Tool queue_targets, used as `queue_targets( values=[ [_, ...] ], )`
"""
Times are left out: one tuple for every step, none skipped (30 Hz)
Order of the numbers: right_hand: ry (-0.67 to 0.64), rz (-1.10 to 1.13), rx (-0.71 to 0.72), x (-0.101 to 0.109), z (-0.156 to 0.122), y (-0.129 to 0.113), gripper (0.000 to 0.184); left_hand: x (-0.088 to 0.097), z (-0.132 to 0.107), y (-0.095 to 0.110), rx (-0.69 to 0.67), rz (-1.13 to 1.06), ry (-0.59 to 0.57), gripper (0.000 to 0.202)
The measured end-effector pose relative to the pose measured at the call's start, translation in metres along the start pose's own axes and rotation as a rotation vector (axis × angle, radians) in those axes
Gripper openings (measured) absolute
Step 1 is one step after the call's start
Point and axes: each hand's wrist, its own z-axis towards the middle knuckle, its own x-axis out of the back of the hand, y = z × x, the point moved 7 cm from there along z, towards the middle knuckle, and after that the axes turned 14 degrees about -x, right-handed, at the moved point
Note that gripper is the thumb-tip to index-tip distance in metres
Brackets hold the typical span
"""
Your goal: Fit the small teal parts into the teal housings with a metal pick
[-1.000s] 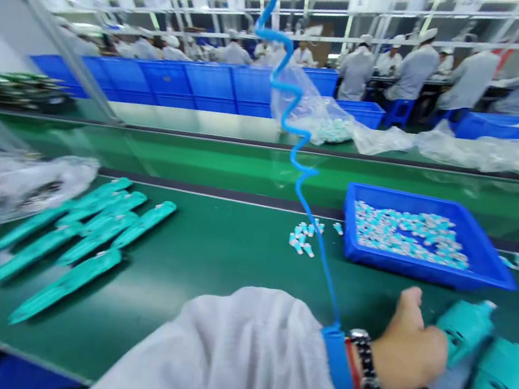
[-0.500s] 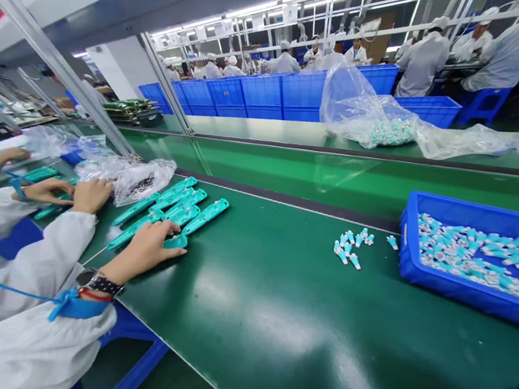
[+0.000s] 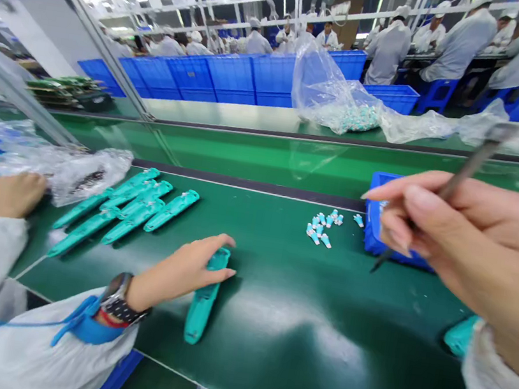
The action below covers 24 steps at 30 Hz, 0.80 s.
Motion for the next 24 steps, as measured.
queue_targets(
  values=[
    [-0.03, 0.032, -0.031, -0.009, 0.0, 0.001, 0.019, -0.008, 0.016, 0.022, -0.093, -0.03, -0.027, 0.042],
    [-0.069, 0.082, -0.064, -0.016, 0.0, 0.004, 0.023, -0.016, 0.033, 0.041, -0.183, -0.053, -0.048, 0.038],
    [-0.108, 0.154, -0.095, -0.022, 0.001, 0.007, 0.027, -0.025, 0.049, 0.058, -0.259, -0.073, -0.064, 0.034],
    [-0.141, 0.242, -0.117, -0.026, 0.001, 0.01, 0.031, -0.034, 0.064, 0.072, -0.318, -0.091, -0.079, 0.032],
    [-0.161, 0.325, -0.129, -0.028, 0.0, 0.014, 0.034, -0.042, 0.078, 0.084, -0.353, -0.105, -0.085, 0.03],
    [-0.163, 0.4, -0.132, -0.029, 0.0, 0.017, 0.037, -0.05, 0.091, 0.093, -0.375, -0.118, -0.081, 0.03],
    [-0.156, 0.466, -0.125, -0.03, -0.001, 0.02, 0.04, -0.056, 0.102, 0.102, -0.387, -0.127, -0.072, 0.029],
    [-0.145, 0.521, -0.116, -0.03, -0.002, 0.024, 0.043, -0.062, 0.112, 0.109, -0.395, -0.131, -0.056, 0.03],
    [-0.133, 0.558, -0.107, -0.031, -0.004, 0.027, 0.045, -0.066, 0.12, 0.115, -0.401, -0.128, -0.037, 0.03],
    [-0.116, 0.578, -0.1, -0.032, -0.005, 0.032, 0.046, -0.069, 0.126, 0.121, -0.407, -0.115, -0.022, 0.031],
    [-0.098, 0.584, -0.093, -0.034, -0.006, 0.036, 0.048, -0.072, 0.131, 0.125, -0.411, -0.092, -0.012, 0.032],
    [-0.076, 0.58, -0.081, -0.035, -0.006, 0.04, 0.048, -0.074, 0.135, 0.129, -0.413, -0.061, -0.006, 0.033],
    [-0.05, 0.569, -0.068, -0.037, -0.007, 0.043, 0.049, -0.076, 0.137, 0.131, -0.414, -0.028, -0.003, 0.035],
    [-0.019, 0.553, -0.056, -0.038, -0.007, 0.046, 0.049, -0.077, 0.139, 0.133, -0.415, 0.001, -0.001, 0.036],
    [0.012, 0.533, -0.046, -0.038, -0.007, 0.049, 0.05, -0.077, 0.14, 0.134, -0.415, 0.023, 0.001, 0.036],
    [0.044, 0.509, -0.041, -0.039, -0.007, 0.051, 0.05, -0.077, 0.141, 0.134, -0.415, 0.038, 0.004, 0.036],
    [0.073, 0.48, -0.043, -0.04, -0.006, 0.054, 0.051, -0.077, 0.141, 0.134, -0.415, 0.049, 0.008, 0.035],
    [0.1, 0.449, -0.05, -0.04, -0.005, 0.056, 0.051, -0.076, 0.141, 0.134, -0.419, 0.056, 0.011, 0.033],
    [0.121, 0.421, -0.055, -0.04, -0.004, 0.057, 0.052, -0.076, 0.141, 0.135, -0.427, 0.061, 0.014, 0.032],
    [0.139, 0.401, -0.059, -0.04, -0.003, 0.058, 0.052, -0.076, 0.142, 0.135, -0.438, 0.065, 0.017, 0.031],
    [0.152, 0.39, -0.06, -0.04, -0.002, 0.059, 0.053, -0.076, 0.142, 0.136, -0.451, 0.068, 0.014, 0.03],
    [0.162, 0.387, -0.056, -0.04, 0.0, 0.059, 0.053, -0.076, 0.142, 0.136, -0.459, 0.073, 0.01, 0.029],
    [0.172, 0.389, -0.053, -0.039, 0.0, 0.06, 0.054, -0.076, 0.142, 0.137, -0.465, 0.078, 0.005, 0.028],
    [0.181, 0.393, -0.05, -0.039, 0.001, 0.06, 0.055, -0.076, 0.142, 0.137, -0.467, 0.081, 0.001, 0.028]
  ],
)
